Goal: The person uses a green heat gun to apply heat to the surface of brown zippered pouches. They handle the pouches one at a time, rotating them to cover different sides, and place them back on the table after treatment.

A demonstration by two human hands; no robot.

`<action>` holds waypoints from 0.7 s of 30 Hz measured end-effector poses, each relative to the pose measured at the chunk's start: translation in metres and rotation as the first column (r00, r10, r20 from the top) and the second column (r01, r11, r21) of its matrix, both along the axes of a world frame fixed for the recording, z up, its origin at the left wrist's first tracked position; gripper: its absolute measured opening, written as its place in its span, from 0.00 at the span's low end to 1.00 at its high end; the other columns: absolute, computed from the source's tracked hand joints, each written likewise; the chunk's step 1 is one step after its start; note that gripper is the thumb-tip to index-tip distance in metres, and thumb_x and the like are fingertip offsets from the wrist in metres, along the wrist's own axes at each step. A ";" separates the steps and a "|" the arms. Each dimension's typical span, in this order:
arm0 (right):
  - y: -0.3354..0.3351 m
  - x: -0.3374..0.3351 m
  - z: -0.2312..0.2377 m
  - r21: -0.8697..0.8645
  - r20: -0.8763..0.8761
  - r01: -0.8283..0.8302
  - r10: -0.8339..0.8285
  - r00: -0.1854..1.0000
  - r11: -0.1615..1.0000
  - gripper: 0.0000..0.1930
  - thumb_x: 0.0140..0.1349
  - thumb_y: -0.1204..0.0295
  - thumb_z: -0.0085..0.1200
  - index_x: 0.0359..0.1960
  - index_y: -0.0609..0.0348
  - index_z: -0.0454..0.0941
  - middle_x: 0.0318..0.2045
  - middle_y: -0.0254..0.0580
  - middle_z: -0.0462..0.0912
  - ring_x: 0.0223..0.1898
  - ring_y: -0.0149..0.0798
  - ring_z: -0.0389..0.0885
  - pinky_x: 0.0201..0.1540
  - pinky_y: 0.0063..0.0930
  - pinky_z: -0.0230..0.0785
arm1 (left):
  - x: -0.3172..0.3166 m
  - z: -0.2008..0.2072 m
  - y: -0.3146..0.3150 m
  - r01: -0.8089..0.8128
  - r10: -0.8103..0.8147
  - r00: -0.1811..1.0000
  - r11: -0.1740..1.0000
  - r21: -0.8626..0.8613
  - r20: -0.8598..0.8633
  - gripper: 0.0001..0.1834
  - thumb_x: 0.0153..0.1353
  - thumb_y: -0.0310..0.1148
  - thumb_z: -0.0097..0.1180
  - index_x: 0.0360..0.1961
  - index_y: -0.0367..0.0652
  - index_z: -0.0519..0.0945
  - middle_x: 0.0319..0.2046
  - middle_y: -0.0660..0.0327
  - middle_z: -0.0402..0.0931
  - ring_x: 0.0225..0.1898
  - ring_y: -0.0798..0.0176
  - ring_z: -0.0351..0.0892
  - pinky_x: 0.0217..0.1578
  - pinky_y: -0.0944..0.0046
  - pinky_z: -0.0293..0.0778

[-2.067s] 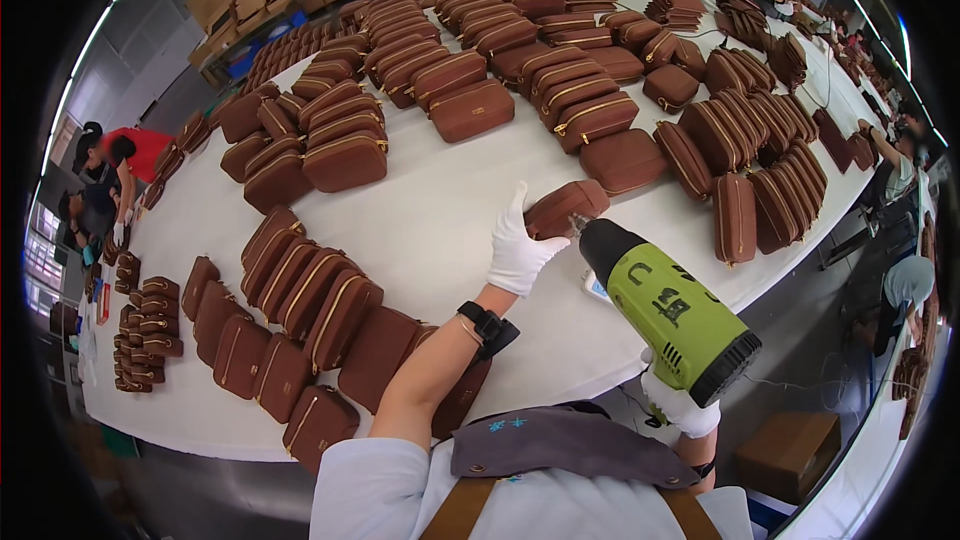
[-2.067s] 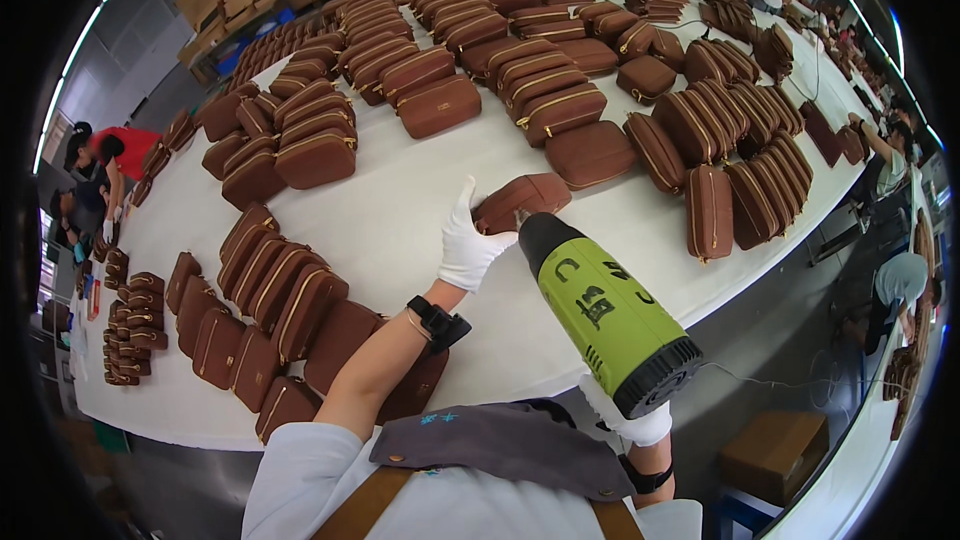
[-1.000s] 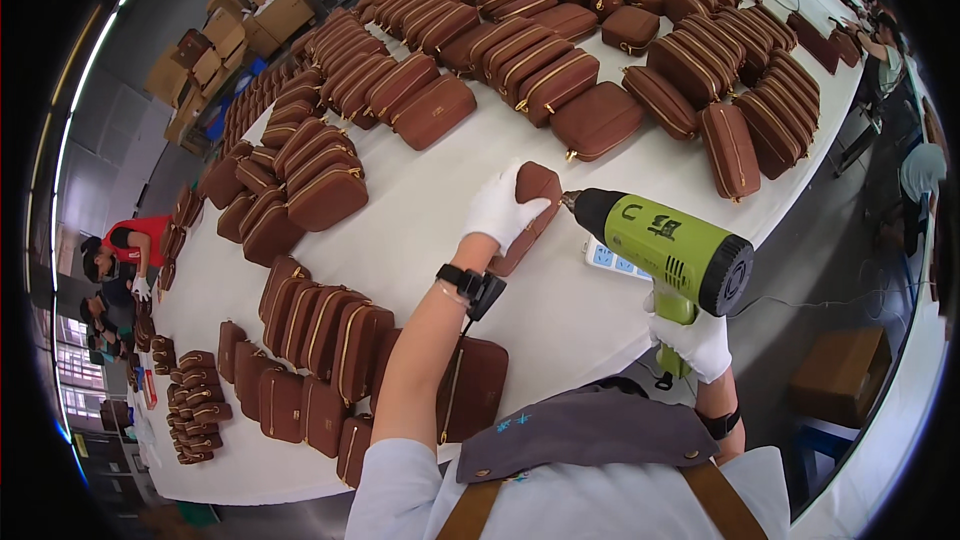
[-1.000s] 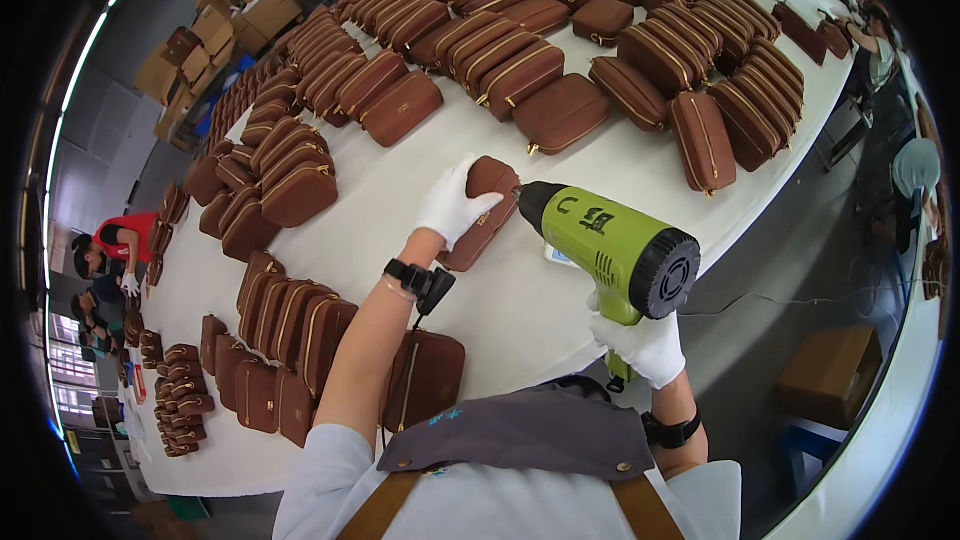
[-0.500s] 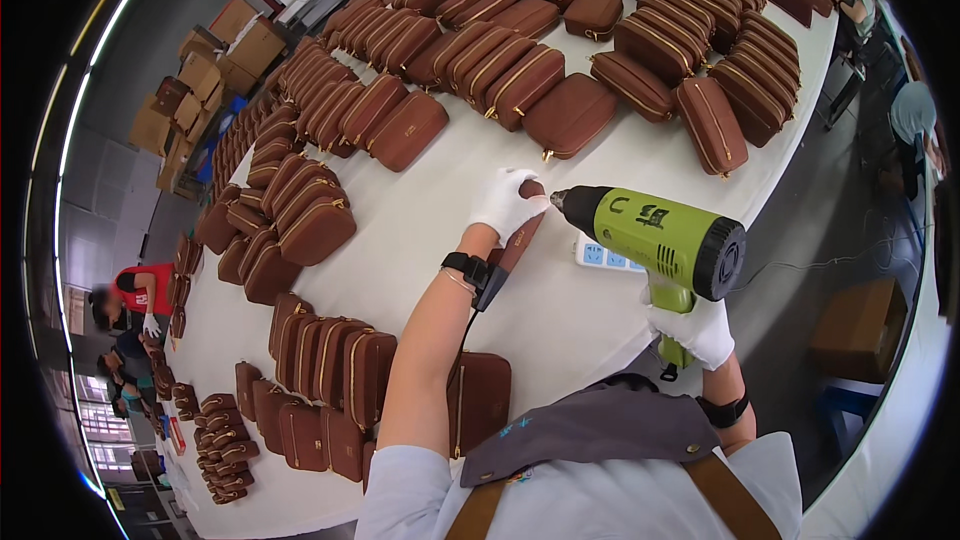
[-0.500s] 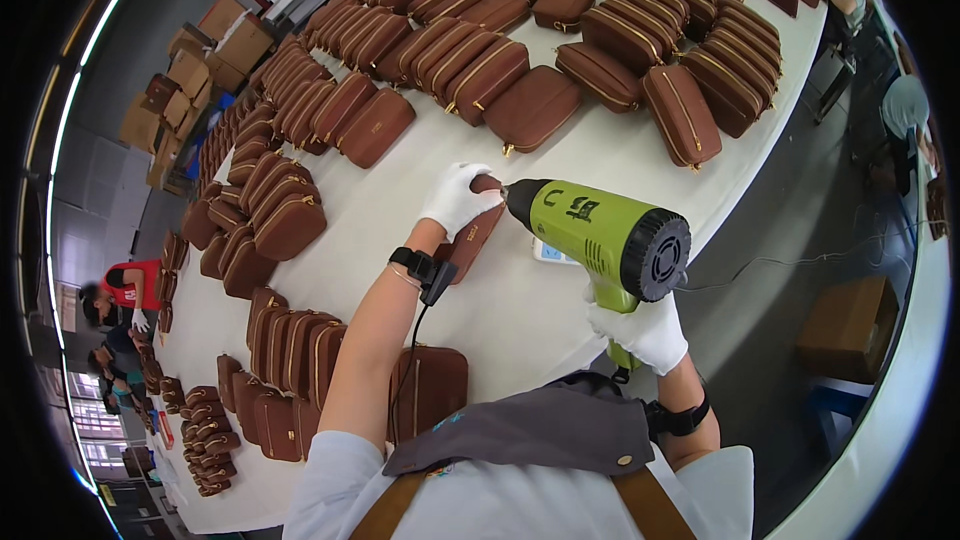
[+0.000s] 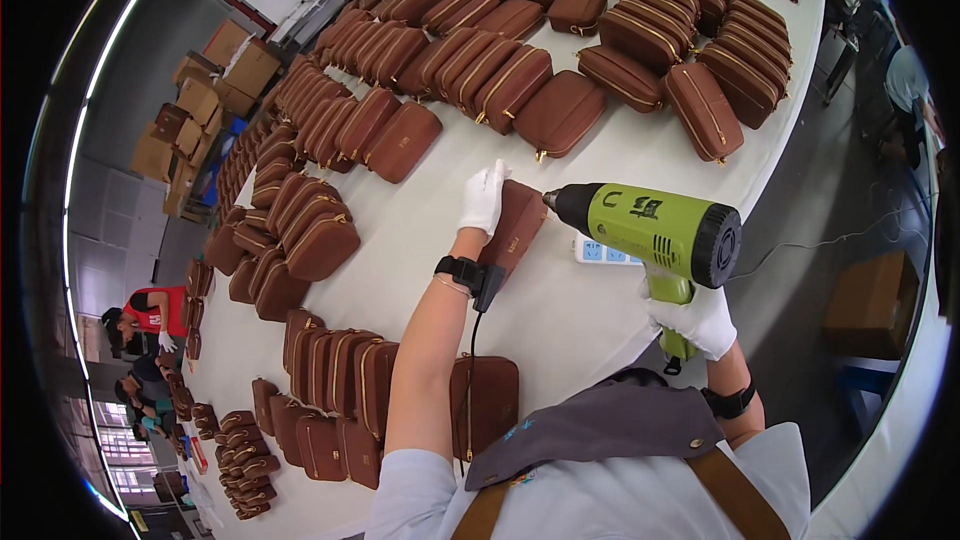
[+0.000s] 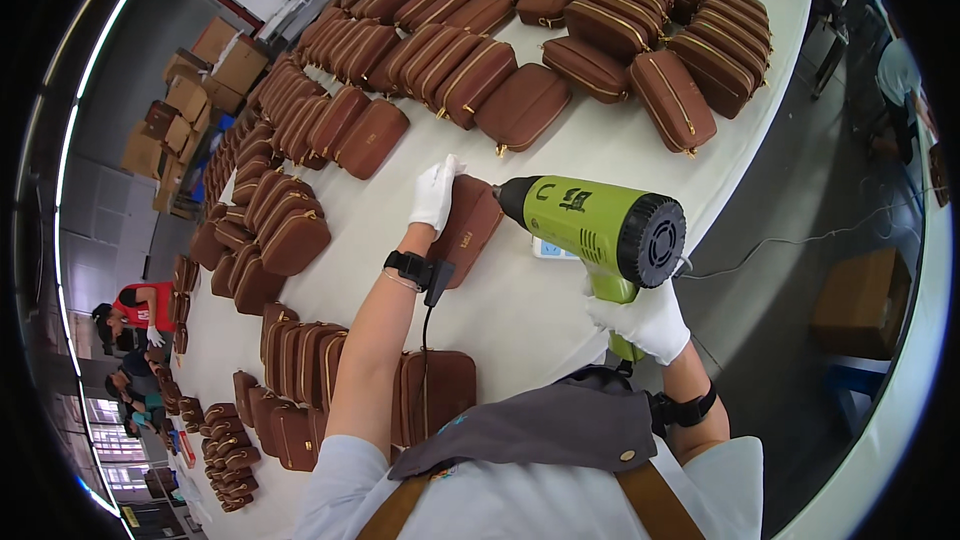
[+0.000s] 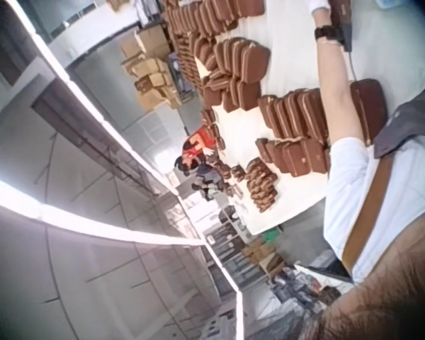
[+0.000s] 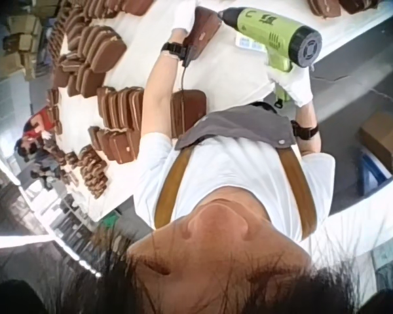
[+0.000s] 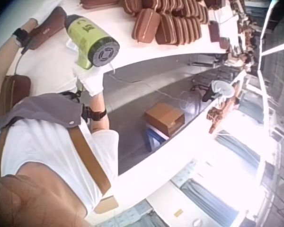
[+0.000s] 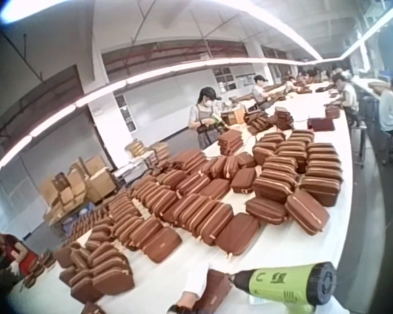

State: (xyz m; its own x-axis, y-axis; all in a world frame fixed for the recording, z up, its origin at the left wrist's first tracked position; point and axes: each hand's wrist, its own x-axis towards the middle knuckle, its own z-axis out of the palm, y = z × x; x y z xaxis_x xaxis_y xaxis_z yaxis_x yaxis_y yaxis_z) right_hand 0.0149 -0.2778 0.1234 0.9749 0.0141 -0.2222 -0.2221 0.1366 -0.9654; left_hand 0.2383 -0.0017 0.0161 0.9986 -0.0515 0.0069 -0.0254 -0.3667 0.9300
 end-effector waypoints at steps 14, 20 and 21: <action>0.002 0.000 -0.003 0.013 0.008 0.008 -0.008 1.000 1.000 0.25 0.51 0.84 0.61 0.53 0.64 0.72 0.34 0.38 0.80 0.28 0.28 0.78 0.28 0.24 0.75 | 0.007 0.011 -0.019 0.272 -0.202 0.930 0.940 0.205 -0.306 0.11 0.55 0.30 0.65 0.37 0.33 0.85 0.43 0.55 0.79 0.45 0.64 0.80 0.51 0.64 0.74; -0.007 -0.005 -0.004 0.009 -0.002 0.023 -0.023 1.000 1.000 0.26 0.51 0.85 0.61 0.54 0.65 0.72 0.34 0.38 0.80 0.28 0.29 0.79 0.29 0.25 0.76 | -0.007 0.024 -0.009 0.410 -0.405 0.912 0.885 0.221 -0.069 0.11 0.53 0.30 0.67 0.36 0.35 0.85 0.42 0.56 0.78 0.43 0.63 0.79 0.46 0.64 0.74; -0.007 -0.005 -0.006 0.010 0.002 0.026 -0.026 1.000 1.000 0.26 0.51 0.85 0.61 0.54 0.65 0.72 0.34 0.38 0.80 0.28 0.29 0.79 0.29 0.25 0.76 | -0.008 0.024 -0.009 0.394 -0.379 0.919 0.895 0.210 -0.112 0.10 0.53 0.29 0.68 0.36 0.35 0.85 0.43 0.57 0.78 0.43 0.63 0.79 0.46 0.64 0.73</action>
